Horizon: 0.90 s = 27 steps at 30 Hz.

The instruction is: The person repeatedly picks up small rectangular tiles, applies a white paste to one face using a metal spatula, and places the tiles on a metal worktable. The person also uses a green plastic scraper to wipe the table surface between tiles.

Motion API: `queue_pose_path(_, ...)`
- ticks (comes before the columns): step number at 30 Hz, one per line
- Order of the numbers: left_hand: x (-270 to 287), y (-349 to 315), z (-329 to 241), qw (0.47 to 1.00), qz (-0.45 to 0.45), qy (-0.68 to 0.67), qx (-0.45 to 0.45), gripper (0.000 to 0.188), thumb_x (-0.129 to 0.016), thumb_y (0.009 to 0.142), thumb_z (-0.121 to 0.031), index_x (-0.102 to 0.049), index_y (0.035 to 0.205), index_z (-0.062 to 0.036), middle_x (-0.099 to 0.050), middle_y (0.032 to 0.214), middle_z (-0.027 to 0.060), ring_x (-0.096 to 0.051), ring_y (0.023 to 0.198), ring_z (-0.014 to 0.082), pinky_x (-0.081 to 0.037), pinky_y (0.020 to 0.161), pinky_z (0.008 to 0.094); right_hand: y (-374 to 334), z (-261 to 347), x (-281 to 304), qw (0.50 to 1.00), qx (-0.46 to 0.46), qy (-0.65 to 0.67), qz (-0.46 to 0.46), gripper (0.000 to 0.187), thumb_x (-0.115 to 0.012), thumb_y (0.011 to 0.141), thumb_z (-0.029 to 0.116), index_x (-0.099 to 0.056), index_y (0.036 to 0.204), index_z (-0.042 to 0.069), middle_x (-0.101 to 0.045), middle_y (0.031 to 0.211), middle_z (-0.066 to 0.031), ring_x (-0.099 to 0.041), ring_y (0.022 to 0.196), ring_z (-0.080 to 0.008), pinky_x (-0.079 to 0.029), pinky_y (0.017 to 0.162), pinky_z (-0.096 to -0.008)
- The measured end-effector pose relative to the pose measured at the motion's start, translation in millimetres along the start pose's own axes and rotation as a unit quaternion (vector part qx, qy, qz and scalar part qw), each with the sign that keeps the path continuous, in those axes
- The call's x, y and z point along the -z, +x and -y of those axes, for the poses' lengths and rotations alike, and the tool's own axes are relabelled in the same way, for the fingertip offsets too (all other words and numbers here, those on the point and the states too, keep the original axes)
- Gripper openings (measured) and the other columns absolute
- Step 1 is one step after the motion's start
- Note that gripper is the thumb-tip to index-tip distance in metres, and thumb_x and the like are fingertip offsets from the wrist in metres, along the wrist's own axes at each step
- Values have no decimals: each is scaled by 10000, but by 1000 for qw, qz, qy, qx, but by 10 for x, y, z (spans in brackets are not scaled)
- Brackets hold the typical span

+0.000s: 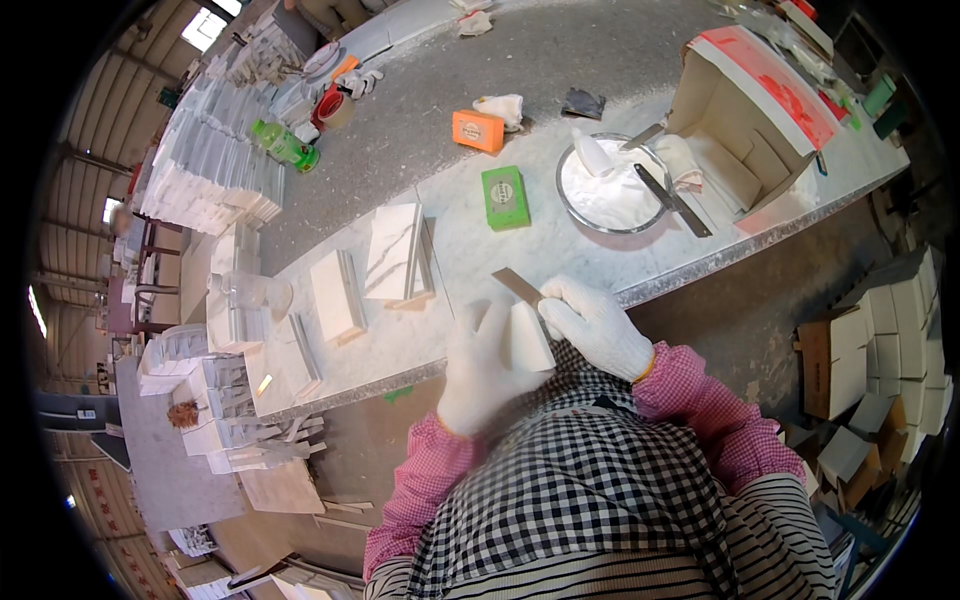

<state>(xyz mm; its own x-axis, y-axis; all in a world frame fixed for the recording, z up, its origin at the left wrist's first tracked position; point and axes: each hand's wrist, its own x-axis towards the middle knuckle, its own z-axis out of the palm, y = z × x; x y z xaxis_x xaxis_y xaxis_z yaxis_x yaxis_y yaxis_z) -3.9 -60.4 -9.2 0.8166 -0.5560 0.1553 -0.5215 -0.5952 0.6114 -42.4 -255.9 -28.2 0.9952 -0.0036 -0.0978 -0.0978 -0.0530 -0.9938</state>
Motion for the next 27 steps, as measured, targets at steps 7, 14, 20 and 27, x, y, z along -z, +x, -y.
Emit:
queue_pose_path(7,-37,-52,38,1000,24,-10,14,834,-907,605,-281,-582,1322,-5,-543,1238,217,-572,1123,392,-522,930,468,-56,4,39,1000,-12,0,11,177,-554,1023,160,-615,972,2,-582,770,-17,-531,717,-93,-464,676,-276)
queue_pose_path(14,-24,-33,51,997,59,-12,51,827,-903,619,-258,-572,1335,-9,-530,1254,215,-566,1134,389,-524,935,463,-152,5,61,999,-23,-34,35,167,-561,1016,157,-622,970,9,-596,762,-20,-550,709,-108,-480,681,-293)
queue_pose_path(20,6,-6,72,1000,23,-3,-2,863,-927,585,-334,-583,1299,7,-589,1158,194,-615,1078,347,-541,896,447,-148,-3,26,999,-2,-33,9,175,-542,1028,152,-623,997,0,-617,795,-52,-585,749,-120,-498,722,-305)
queue_pose_path(27,-44,-38,34,999,36,-23,7,875,-925,586,-285,-569,1337,-10,-548,1239,209,-572,1129,380,-519,936,465,12,-42,-40,998,40,-21,-39,224,-528,1034,219,-621,1052,17,-636,906,-142,-630,848,-241,-501,789,-359)
